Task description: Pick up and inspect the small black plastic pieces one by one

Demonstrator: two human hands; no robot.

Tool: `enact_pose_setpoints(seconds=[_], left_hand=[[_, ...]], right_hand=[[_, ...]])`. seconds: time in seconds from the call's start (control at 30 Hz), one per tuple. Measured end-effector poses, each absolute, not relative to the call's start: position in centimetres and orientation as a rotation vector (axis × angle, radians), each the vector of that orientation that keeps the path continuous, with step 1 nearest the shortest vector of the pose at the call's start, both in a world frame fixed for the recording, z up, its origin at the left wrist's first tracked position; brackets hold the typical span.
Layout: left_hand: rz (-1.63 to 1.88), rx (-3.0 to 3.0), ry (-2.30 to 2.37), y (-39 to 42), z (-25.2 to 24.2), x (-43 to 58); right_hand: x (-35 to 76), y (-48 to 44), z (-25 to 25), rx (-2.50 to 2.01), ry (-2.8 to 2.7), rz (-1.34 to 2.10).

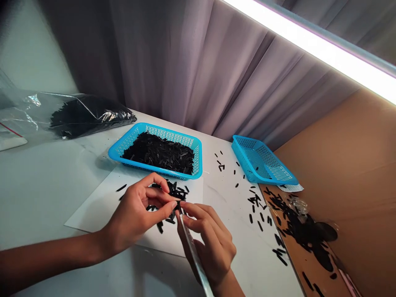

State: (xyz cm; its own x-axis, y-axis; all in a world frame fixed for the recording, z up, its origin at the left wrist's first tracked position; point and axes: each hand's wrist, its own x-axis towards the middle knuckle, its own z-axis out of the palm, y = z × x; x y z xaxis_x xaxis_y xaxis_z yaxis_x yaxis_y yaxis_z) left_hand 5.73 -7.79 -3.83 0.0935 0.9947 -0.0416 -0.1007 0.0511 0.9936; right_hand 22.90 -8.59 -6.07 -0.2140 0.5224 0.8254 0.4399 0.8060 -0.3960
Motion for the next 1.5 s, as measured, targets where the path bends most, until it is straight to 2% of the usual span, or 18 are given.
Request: enact_pose_setpoints(seconds=[0.27, 0.6, 0.83, 1.37, 1.5], left_hand=[[1.187, 1.183, 1.090, -7.9, -3.8, 5.8], [1.160, 1.147, 1.087, -7.8, -3.7, 5.8], [1.103, 1.031, 1.000, -7.7, -3.2, 5.6], [1.203, 1.233, 0.889, -8.9, -2.7, 5.4], [1.201, 1.225, 0.851, -9.1, -2.5, 5.3]], right_hand=[[22.4, -8.8, -5.9, -0.738, -1.849, 0.006], [22.9, -8.7, -5.4, -0.772, -1.922, -0.272], [23.0, -8.1, -5.5, -0.967, -1.564, 0.142], [23.1, -8.7, -4.1, -0.782, -1.869, 0.118], [23.1, -9.0, -4.0, -0.781, -1.839, 0.218]])
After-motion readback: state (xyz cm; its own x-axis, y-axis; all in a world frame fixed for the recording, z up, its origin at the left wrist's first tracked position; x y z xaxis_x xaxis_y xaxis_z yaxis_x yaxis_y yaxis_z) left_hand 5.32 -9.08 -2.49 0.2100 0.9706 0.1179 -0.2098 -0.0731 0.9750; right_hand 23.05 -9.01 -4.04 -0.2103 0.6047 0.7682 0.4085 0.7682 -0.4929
